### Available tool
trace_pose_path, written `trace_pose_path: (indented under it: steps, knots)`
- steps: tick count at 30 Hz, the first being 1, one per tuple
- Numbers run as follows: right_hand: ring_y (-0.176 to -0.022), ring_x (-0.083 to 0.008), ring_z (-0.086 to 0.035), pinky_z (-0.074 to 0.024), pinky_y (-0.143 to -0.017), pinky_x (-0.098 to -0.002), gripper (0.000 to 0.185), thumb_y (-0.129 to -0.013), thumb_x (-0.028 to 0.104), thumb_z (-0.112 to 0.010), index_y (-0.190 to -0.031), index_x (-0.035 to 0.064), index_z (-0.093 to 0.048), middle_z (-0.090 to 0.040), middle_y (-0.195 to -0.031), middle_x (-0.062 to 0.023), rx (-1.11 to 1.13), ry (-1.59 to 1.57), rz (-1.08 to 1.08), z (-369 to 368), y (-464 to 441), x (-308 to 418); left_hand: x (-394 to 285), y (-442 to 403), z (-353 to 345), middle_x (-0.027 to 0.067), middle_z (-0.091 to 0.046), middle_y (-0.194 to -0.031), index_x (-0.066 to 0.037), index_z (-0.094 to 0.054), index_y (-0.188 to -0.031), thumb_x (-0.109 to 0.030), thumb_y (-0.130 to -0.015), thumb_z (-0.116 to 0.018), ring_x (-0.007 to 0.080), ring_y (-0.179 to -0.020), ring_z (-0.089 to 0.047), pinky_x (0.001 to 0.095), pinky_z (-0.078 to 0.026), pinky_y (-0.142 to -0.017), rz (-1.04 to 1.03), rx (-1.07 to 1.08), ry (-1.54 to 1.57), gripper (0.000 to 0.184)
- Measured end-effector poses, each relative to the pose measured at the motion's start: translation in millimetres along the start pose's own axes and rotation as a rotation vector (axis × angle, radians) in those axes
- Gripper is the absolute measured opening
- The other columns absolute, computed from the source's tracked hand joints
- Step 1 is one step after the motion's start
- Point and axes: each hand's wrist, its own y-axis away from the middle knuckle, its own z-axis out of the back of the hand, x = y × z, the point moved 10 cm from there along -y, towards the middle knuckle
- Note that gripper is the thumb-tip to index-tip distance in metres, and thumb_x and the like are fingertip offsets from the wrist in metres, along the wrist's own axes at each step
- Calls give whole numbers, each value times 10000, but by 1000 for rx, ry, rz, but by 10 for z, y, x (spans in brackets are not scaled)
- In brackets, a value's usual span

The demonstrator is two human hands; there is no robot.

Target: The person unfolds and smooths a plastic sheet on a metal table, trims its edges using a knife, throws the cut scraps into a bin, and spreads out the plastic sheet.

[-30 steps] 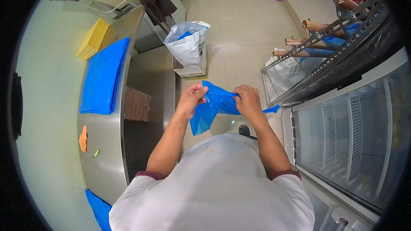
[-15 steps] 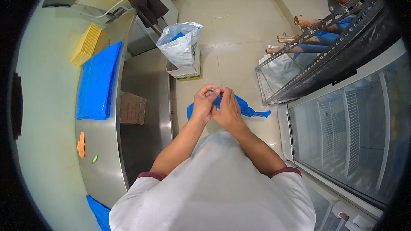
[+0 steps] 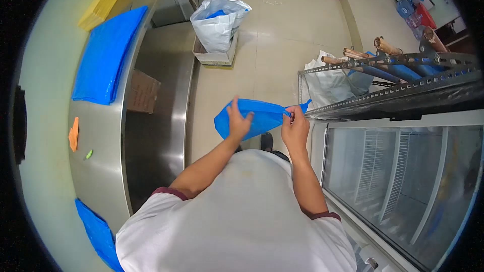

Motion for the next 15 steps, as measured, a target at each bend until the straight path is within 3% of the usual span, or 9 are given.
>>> trace_pose_path:
  steps: [4,6,10,11,15]
  knots:
    - [-637,-114,-525,-425,-564,-277,80,-837,-13,-610,-894,24,-568,-532,-691,-37,-39,-132,-60,130,72,-104,1351,-150,482,285,-342,-1398,-198,-517,-1282,-112,-707,-763,436,-1272,-406,466,-395,-1037,284,-284,-311,631]
    - [-656,-81,-506,-420,-563,-260,70,-847,-21,-602,-885,23,-562,-514,-705,-7,-63,-201,-65,247,93,-76,1814,-106,782,229,-395,-1379,-212,-625,-1122,-133,-730,-738,391,-1247,-438,449,-416,-1013,404,-345,-452,415]
    - [-681,-61,-487,-445,-609,-225,57,-872,-28,-578,-883,25,-563,-498,-743,23,-16,-333,-174,248,151,-227,1931,-86,1115,107,-520,-1254,-232,-694,-975,-117,-775,-678,327,-1179,-476,469,-431,-955,464,-231,-546,231]
    - [-742,-75,-520,-496,-678,-244,30,-900,8,-581,-911,35,-573,-519,-793,13,2,-282,-201,248,153,-436,1872,-68,1180,83,-543,-1215,-234,-703,-950,-117,-786,-669,316,-1163,-482,475,-432,-940,486,-220,-547,205]
    - [-822,-146,-587,-540,-754,-330,74,-966,77,-505,-1001,62,-568,-588,-912,-50,-76,-736,-633,25,232,-1101,1977,-23,1339,42,-565,-1174,-254,-710,-943,-159,-824,-664,310,-1179,-461,510,-416,-921,530,-253,-564,159]
